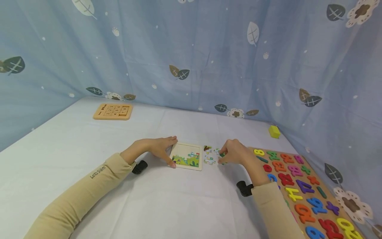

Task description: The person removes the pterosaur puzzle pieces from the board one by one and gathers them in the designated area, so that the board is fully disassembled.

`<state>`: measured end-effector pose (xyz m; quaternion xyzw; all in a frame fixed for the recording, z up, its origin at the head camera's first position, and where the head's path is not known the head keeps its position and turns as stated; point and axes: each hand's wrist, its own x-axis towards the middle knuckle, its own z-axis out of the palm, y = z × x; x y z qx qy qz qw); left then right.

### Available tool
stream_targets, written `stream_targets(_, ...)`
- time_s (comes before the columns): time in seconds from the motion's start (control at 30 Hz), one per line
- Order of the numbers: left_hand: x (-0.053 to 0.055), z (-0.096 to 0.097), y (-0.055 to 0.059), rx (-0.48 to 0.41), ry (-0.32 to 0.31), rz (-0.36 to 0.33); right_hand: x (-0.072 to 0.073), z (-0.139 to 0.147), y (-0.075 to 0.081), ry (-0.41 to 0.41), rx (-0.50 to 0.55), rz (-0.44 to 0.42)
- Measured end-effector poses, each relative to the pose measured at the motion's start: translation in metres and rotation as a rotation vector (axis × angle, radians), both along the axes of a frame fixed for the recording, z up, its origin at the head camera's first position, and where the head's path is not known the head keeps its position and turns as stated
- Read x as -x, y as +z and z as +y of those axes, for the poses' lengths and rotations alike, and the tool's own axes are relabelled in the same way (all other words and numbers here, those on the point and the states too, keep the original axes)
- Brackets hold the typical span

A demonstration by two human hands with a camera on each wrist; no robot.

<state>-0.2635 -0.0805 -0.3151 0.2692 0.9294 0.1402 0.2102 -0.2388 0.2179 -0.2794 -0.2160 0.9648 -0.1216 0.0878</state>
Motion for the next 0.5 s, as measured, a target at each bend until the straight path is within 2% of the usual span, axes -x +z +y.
stream_targets(0.5, 0.000, -0.001, 0.000, -0.012, 0.012, -0.008, 0.003, -0.003, -0.011, -0.022, -0.035, -0.040)
